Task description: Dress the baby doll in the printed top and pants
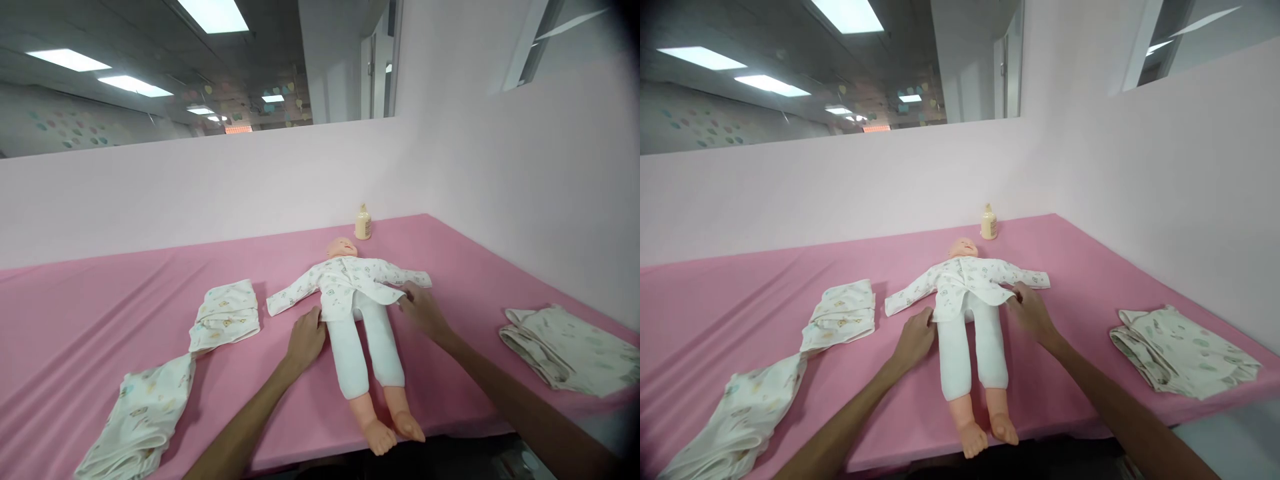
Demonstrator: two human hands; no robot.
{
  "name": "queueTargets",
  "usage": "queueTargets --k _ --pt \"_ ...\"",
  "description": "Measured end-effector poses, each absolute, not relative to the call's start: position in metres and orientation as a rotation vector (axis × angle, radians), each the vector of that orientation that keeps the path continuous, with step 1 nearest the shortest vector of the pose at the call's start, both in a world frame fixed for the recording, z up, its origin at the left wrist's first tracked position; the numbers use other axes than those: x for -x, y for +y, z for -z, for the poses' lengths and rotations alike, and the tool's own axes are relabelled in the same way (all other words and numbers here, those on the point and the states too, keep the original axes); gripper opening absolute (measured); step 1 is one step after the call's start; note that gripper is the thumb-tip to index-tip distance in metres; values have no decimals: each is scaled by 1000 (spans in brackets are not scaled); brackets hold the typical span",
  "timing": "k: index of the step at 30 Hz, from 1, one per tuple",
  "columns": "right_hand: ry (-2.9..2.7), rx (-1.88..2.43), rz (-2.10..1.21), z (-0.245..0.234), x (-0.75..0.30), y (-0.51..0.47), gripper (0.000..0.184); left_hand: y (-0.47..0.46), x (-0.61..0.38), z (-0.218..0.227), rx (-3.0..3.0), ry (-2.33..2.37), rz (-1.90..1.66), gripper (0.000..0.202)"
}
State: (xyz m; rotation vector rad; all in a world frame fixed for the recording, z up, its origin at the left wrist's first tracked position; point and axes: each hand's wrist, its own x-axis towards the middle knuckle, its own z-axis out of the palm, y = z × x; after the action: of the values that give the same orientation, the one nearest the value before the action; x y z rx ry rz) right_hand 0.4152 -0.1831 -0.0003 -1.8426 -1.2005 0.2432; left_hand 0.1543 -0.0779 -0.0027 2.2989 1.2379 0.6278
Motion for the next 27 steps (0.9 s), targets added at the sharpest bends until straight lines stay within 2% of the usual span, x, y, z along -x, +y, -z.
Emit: queueTargets --k 6,10,13,16,22,27 --pt "-1086 1779 -176 3 -420 -184 15 -72 -146 -4 -2211 1339 -799 24" --pt "-1254 1745 -280 23 -430 -178 33 -69 -151 1 -2171 1310 -675 14" --pt "-1349 1785 -329 29 -432 -171 28 -64 -158 10 -2185 1227 -645 8" --pt "-1356 1775 -349 27 -429 -168 30 -60 -164 15 -2229 1094 -662 9" --pt "-1153 1524 -539 18 -420 -173 24 -61 -165 9 -2121 888 -730 14" --pt "-846 1504 -741 20 -416 -170 36 -59 -169 7 -2000 878 -720 18"
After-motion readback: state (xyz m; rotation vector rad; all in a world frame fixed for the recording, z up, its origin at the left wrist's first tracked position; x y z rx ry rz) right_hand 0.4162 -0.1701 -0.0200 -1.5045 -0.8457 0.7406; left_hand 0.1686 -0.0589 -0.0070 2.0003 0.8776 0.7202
